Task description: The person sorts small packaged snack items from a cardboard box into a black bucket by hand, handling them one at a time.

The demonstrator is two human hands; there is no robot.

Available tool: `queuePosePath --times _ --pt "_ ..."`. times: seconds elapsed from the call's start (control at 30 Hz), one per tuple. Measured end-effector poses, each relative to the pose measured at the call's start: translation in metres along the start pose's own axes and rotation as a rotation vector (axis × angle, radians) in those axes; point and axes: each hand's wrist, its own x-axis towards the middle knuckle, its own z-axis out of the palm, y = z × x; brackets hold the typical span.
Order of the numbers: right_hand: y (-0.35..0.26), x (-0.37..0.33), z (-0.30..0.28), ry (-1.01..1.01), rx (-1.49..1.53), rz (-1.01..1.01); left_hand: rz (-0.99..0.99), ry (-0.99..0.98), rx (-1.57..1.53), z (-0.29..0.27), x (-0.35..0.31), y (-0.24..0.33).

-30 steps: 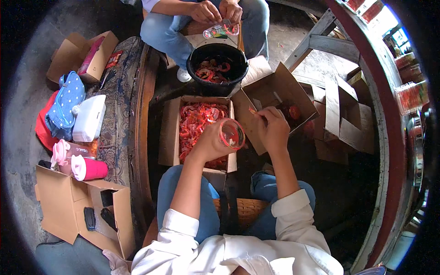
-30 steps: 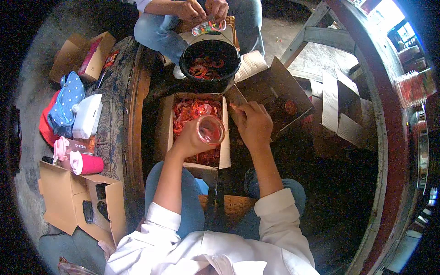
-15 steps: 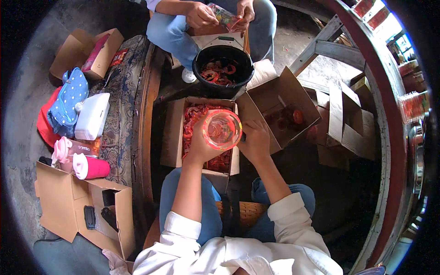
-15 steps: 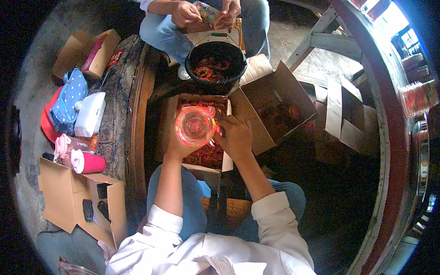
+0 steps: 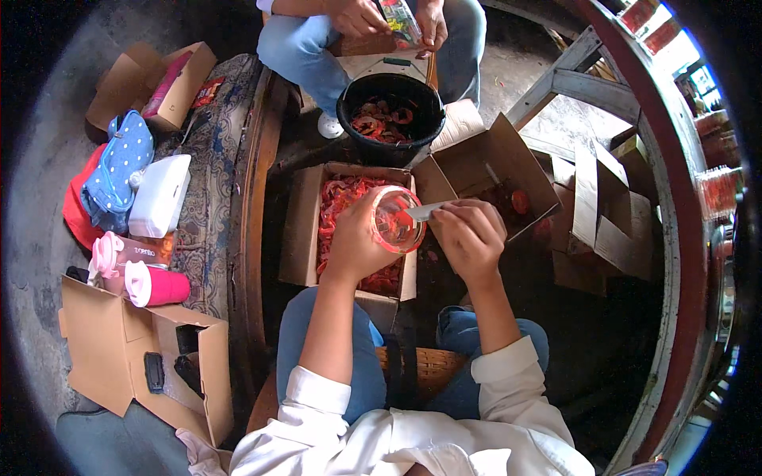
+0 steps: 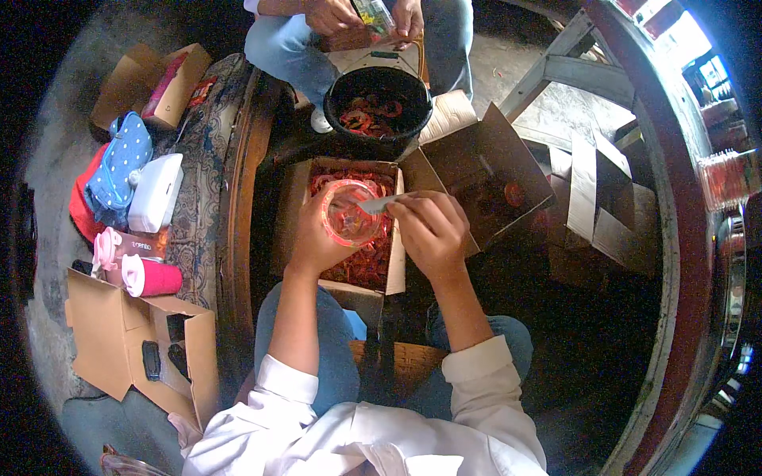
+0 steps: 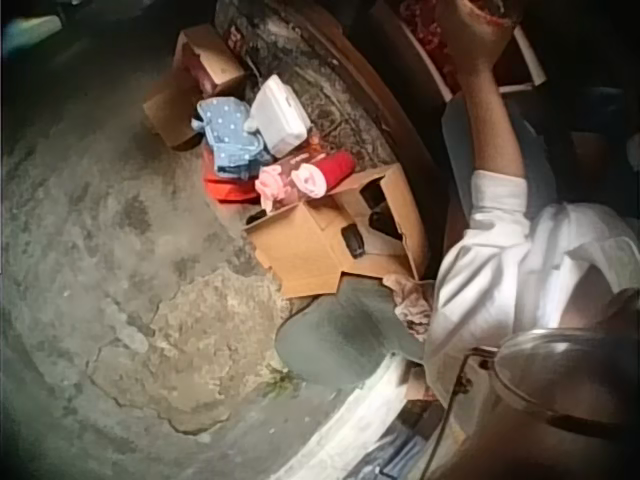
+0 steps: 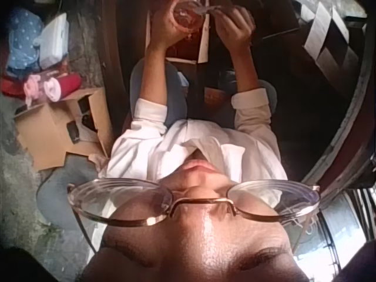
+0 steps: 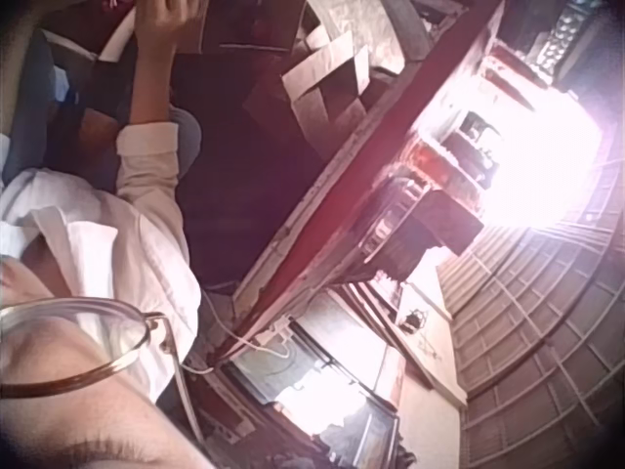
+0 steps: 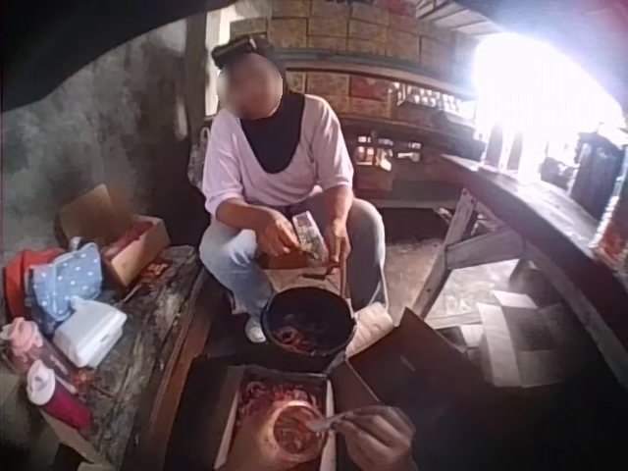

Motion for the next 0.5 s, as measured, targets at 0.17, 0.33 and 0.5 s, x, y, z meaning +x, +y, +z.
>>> queuePosePath --times 0.17,0.33,0.5 --pt "-0.0024 -0.0015 0.0016 0.002 -0.039 -0.050 -0.005 -0.011 -0.024 0.0017 0.0009 0.0034" --pt "-0.0018 -0.0018 0.0019 -0.022 -0.057 -0.068 0.001 -0.028 -0.055 -0.0005 0.0032 0.0061" --pt "-0.0027 -0.0020 0.0028 -0.033 -0.064 -0.078 -0.008 -0.039 -0.037 -0.0014 0.0030 0.0101"
